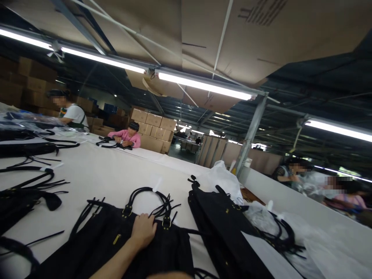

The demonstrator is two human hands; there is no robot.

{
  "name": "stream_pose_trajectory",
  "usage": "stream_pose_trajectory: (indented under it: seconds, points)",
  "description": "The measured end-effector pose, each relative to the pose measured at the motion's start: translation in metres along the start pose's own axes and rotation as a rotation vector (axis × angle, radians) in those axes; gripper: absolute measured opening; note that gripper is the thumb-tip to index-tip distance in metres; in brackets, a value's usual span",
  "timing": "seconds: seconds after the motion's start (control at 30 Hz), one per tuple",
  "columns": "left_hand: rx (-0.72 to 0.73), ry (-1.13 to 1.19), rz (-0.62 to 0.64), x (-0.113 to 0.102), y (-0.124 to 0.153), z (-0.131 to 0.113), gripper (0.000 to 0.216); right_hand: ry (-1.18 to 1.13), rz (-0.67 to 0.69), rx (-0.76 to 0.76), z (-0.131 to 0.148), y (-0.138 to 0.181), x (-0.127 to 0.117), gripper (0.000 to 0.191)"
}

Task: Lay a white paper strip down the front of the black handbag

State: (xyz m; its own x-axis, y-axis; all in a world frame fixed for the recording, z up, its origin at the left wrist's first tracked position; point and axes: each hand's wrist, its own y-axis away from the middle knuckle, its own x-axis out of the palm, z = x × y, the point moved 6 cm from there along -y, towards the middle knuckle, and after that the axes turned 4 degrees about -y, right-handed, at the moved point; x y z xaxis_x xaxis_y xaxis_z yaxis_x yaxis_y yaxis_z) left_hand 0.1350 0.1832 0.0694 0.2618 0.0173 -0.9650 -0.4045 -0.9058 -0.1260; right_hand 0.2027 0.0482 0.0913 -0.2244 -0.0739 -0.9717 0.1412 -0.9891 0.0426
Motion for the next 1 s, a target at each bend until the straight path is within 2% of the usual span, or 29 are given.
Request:
stream_pose_trajectory:
  seconds: [0.07,0.13,0.23,0.3,0.4,0.47,0.57,0.67,0.77,0.9,0.93,1.0]
  points:
    - [-0.033,0.009,0.033,0.005,-0.025,0.003,0.032,-0.035,-0.059,0.097,-0.031,-0.048,-0.025,0.026]
    - [-0.089,0.025,0.07,0.009,-0.048,0.006,0.038,-0.059,-0.125,0.202,-0.058,-0.092,-0.039,0.026]
    - [-0.138,0.066,0.076,0.017,-0.067,0.008,0.05,-0.068,-0.207,0.384,-0.088,-0.134,-0.033,0.032]
    - [-0.128,0.096,0.061,0.025,-0.07,0.008,0.047,-0.064,-0.227,0.471,-0.098,-0.145,-0.015,0.032]
    - [-0.109,0.149,0.068,0.038,-0.07,0.007,0.04,-0.056,-0.267,0.519,-0.102,-0.147,0.008,0.023]
    - [-0.106,0.192,0.071,0.042,-0.069,0.008,0.034,-0.078,-0.318,0.54,-0.104,-0.144,0.013,0.021]
    - [-0.116,0.26,0.043,0.042,-0.069,0.01,0.026,-0.205,-0.389,0.556,-0.114,-0.141,0.008,0.015]
    - [-0.162,0.343,0.017,0.038,-0.073,0.016,0.024,-0.464,-0.416,0.49,-0.124,-0.14,0.0,0.011]
    - [-0.165,0.467,0.029,0.037,-0.082,0.019,0.025,-0.827,-0.375,0.349,-0.128,-0.138,0.0,0.025]
    - [-0.028,0.604,0.045,0.037,-0.091,0.006,0.027,-1.58,-0.243,0.171,-0.119,-0.132,0.009,0.024]
    - [0.02,0.62,0.049,0.037,-0.091,0.001,0.027,-1.686,-0.226,0.153,-0.116,-0.131,0.011,0.03]
    - [0.13,0.624,0.062,0.037,-0.085,-0.01,0.025,-1.738,-0.257,0.133,-0.112,-0.131,0.011,0.038]
